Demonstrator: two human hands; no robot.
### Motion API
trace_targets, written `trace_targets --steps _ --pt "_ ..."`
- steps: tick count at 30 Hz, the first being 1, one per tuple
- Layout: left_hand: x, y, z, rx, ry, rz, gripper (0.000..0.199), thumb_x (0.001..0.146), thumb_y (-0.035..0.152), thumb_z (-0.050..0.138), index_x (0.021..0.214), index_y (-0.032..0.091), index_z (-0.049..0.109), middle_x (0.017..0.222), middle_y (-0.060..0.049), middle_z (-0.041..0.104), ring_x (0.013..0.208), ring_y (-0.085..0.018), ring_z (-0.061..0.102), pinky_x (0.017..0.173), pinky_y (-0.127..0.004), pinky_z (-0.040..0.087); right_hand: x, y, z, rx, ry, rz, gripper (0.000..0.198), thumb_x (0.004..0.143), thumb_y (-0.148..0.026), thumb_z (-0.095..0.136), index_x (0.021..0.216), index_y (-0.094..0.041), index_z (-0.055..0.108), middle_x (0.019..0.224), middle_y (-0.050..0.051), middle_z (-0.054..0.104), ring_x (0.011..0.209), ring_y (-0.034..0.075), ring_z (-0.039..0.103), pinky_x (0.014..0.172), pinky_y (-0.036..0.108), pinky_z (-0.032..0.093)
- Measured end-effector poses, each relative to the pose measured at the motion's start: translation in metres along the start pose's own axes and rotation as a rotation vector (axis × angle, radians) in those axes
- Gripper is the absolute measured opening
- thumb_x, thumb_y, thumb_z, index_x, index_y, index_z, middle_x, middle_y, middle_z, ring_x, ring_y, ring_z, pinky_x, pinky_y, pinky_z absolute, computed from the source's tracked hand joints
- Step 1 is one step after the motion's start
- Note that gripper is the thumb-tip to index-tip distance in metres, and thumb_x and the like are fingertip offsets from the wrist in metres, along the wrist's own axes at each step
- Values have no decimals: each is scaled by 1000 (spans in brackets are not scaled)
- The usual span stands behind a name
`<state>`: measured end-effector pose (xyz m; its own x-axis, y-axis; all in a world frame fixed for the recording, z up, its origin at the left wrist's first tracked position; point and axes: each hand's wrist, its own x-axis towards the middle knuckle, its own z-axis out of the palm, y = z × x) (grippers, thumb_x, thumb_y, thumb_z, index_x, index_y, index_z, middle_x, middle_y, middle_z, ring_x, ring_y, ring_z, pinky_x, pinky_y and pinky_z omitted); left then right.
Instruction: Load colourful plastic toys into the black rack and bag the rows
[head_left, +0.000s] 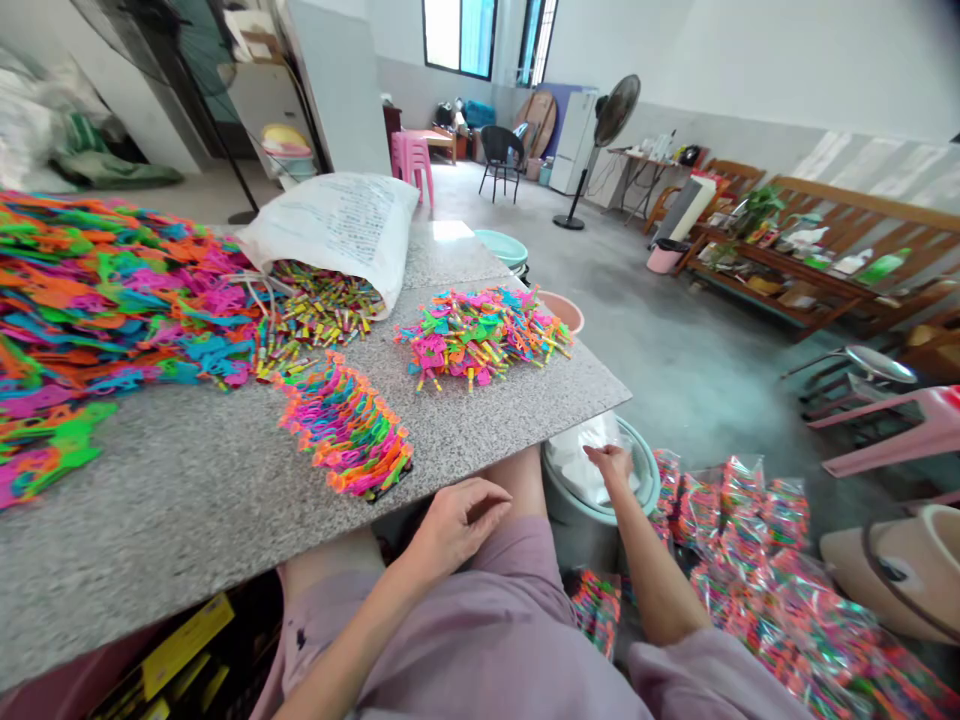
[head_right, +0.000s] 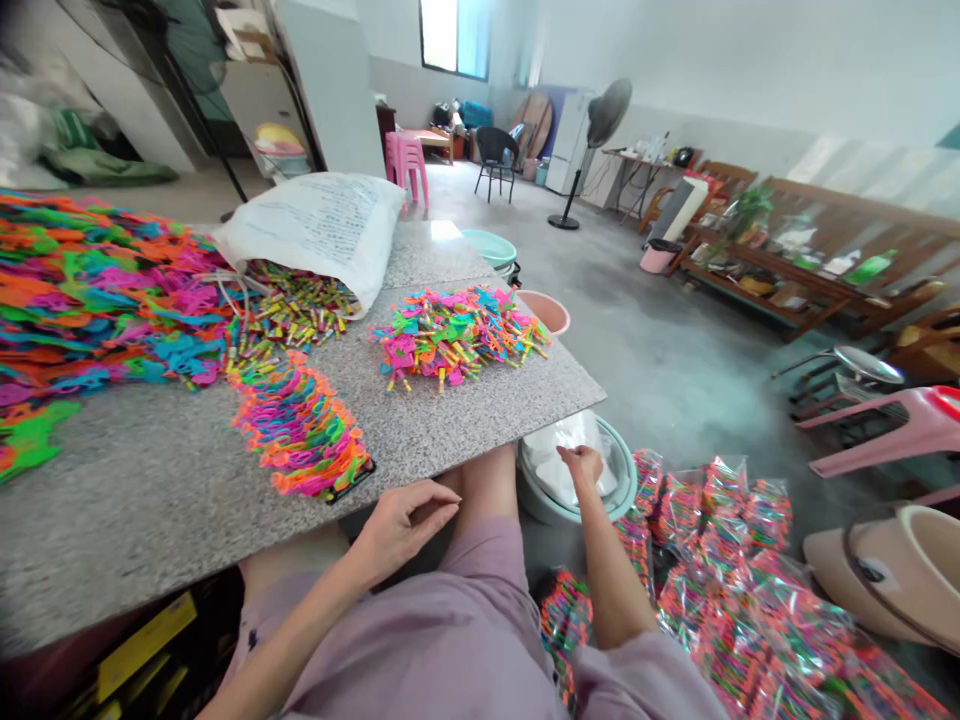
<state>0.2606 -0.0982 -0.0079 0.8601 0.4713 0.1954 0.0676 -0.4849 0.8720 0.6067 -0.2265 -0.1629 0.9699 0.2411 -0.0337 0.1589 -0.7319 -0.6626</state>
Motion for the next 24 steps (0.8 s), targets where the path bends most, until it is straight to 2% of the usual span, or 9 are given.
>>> trace_targets --steps 4,8,11,12,14,16,18,22,24 --pt "6 -4 6 -60 -49 -88 16 89 31 60 93 21 72 89 -3 75 79 -16 67 72 -26 50 -21 -4 -3 312 -87 118 50 61 -62 74 56 -24 43 41 -5 44 43 14 45 48 28 33" --pt "23 -9 32 -262 -91 -186 21 84 36 66 95 19 72 90 -6 75 81 -17 68 76 -28 53 -75 -40 -21 700 -169 108 56 68 -74 65 58 -23 42 44 -7 38 43 10 35 44 25 29" --pt "41 -9 57 -424 -5 -251 45 70 39 80 109 19 70 96 -8 75 88 -20 70 81 -32 55 -117 -81 -43 864 -419 -5 49 70 -64 73 66 -21 52 54 -4 50 51 11 45 50 24 37" --pt "46 -8 63 -458 2 -263 47 67 40 82 107 18 71 94 -8 75 86 -21 70 80 -33 55 -128 -93 -51 889 -510 -41 44 68 -58 78 70 -20 56 59 -3 55 55 11 49 54 24 41" --pt "52 -4 69 -501 -16 -273 34 69 42 80 92 17 74 81 -6 74 77 -20 69 75 -32 55 -142 -110 -66 939 -619 -68 40 62 -45 86 74 -19 58 64 -3 59 59 11 53 57 23 44" --pt "54 -1 63 -517 -2 -277 28 77 45 72 77 17 71 69 -4 70 69 -18 67 70 -31 54 -148 -117 -78 1024 -631 -11 42 58 -40 89 69 -20 54 57 -6 53 52 9 47 52 21 40" --pt "52 0 51 -533 51 -287 31 81 48 67 76 17 66 69 -2 67 69 -17 67 68 -30 54 -150 -120 -88 1094 -653 59 44 59 -42 89 66 -21 51 53 -8 47 46 7 41 47 20 36" --pt "42 1 28 -541 148 -319 36 85 55 59 83 19 59 76 -2 66 68 -17 69 65 -29 54 -159 -132 -91 1081 -779 46 38 65 -41 87 76 -22 56 69 -3 61 60 12 55 58 24 47" --pt "37 4 27 -448 149 -300 35 80 54 66 86 19 61 78 -2 68 68 -16 67 64 -28 52 -164 -142 -84 1079 -750 52 38 65 -41 86 77 -23 56 74 -2 64 64 13 59 60 25 49"
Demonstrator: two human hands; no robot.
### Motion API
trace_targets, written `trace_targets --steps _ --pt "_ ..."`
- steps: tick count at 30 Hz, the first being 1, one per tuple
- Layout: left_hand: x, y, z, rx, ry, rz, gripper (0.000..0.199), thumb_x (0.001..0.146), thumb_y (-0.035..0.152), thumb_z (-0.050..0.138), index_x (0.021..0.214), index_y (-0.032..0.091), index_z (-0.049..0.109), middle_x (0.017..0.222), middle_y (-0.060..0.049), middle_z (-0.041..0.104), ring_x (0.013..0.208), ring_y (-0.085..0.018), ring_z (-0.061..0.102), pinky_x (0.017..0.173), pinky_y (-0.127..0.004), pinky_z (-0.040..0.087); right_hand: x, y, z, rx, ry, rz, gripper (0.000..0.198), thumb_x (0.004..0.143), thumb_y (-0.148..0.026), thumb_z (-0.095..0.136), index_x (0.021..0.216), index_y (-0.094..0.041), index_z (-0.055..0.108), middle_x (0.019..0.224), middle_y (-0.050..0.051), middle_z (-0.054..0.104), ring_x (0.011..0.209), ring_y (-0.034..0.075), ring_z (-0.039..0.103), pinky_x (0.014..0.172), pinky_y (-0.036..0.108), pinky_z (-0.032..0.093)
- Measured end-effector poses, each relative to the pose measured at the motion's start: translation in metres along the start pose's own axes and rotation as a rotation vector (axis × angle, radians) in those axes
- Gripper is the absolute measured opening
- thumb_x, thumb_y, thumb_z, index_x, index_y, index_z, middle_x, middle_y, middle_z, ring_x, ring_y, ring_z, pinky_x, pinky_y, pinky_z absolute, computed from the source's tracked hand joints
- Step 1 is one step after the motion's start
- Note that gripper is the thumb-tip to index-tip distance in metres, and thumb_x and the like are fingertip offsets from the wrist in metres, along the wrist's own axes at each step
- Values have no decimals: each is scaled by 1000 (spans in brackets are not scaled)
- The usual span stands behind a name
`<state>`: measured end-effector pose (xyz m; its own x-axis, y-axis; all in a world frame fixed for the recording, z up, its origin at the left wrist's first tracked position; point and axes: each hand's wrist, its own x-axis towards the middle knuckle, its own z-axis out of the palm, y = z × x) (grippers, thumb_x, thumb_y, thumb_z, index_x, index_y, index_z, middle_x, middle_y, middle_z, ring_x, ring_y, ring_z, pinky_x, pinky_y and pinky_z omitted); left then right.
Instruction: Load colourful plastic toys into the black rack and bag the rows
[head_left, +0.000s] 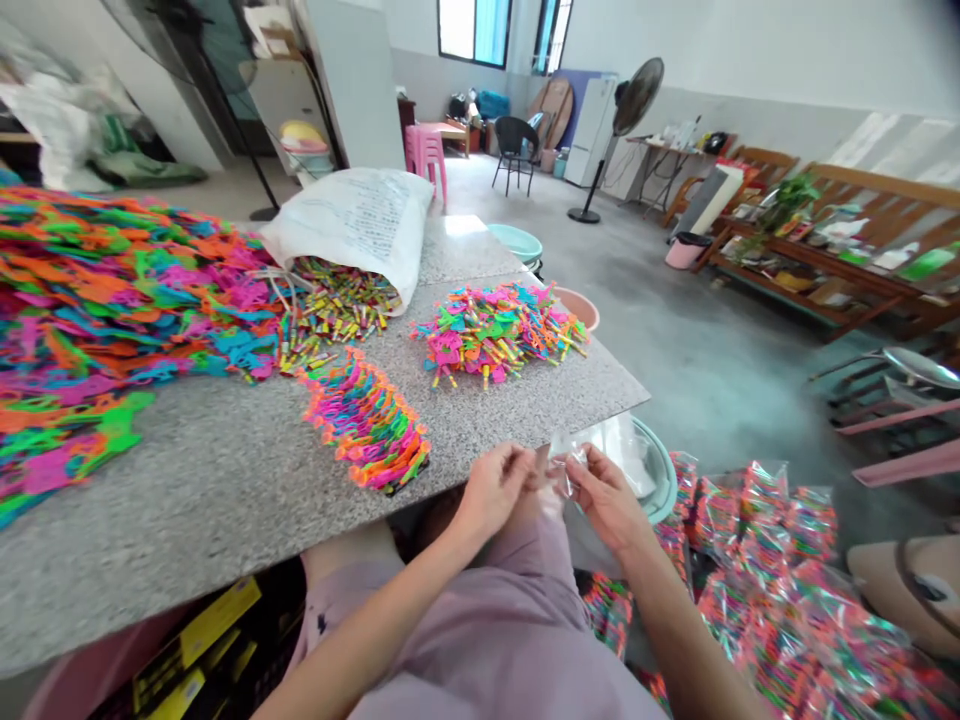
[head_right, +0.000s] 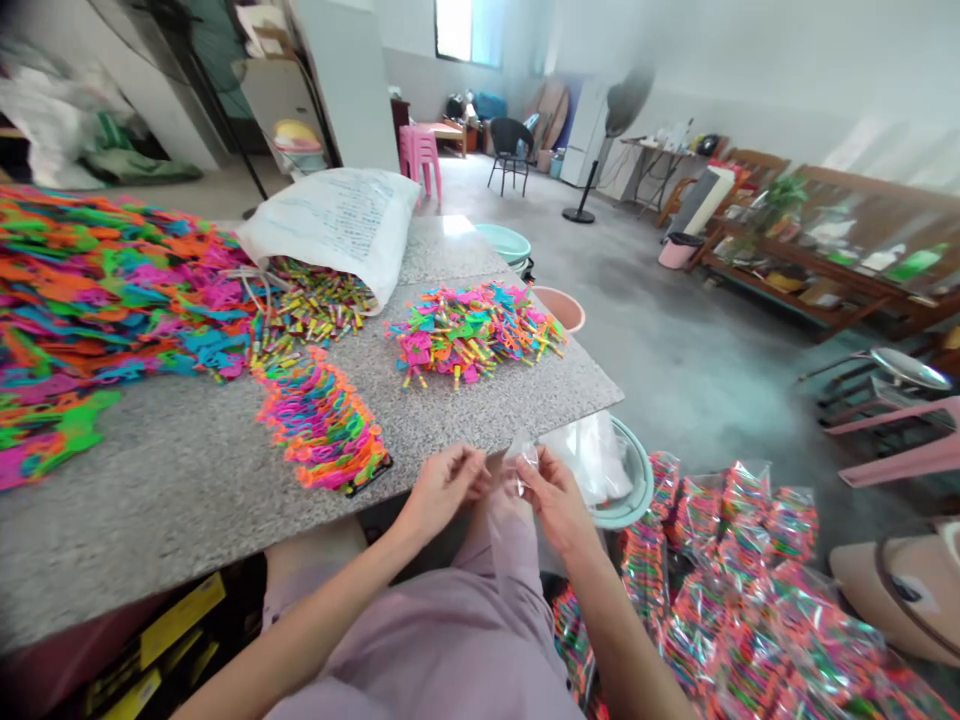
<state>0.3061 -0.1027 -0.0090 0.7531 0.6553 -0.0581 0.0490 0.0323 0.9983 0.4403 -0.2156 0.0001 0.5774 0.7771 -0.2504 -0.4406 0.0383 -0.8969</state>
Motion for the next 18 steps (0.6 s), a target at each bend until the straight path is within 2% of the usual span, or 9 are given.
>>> trace_targets --steps 3,5,7,9,12,16,18 --pt "-6 3 7 119 5 17 30 73 47 75 79 19 67 69 -1 67 62 -15 60 59 -25 45 10 2 16 22 112 -43 48 54 -36 92 68 -22 47 60 -6 56 55 11 55 52 23 46" --pt "-8 8 10 86 1 7 29 77 45 71 71 18 67 61 0 64 56 -13 55 55 -24 40 16 1 20 29 192 -90 53 47 -31 94 67 -22 46 51 -11 46 44 8 45 43 20 37" --pt "-7 14 8 97 9 43 32 83 45 65 68 17 68 59 1 61 55 -12 51 54 -24 37 19 0 20 23 216 -121 50 49 -33 94 74 -22 51 51 -12 45 40 5 37 38 19 30" --pt "-5 20 3 176 52 97 33 88 43 58 69 18 69 59 1 60 57 -13 50 56 -24 35 18 0 19 -10 151 -107 45 56 -38 91 80 -21 58 56 -9 52 44 6 44 41 19 35" --pt "-3 22 -4 220 88 135 32 89 41 57 70 20 71 63 0 63 62 -15 54 61 -26 39 11 1 20 -44 41 -31 35 64 -41 87 79 -19 64 69 -1 64 61 12 59 52 21 48" --pt "3 15 -11 -36 156 70 21 79 38 70 68 21 69 66 0 63 66 -16 55 66 -26 43 3 -3 14 156 86 52 31 64 -40 88 77 -22 66 80 2 69 74 17 66 64 30 56" --pt "7 13 -15 -182 213 5 25 79 44 69 71 20 64 62 1 60 59 -15 53 59 -26 43 -1 -8 5 205 46 63 29 64 -39 87 75 -24 66 75 2 67 66 16 63 59 30 54"
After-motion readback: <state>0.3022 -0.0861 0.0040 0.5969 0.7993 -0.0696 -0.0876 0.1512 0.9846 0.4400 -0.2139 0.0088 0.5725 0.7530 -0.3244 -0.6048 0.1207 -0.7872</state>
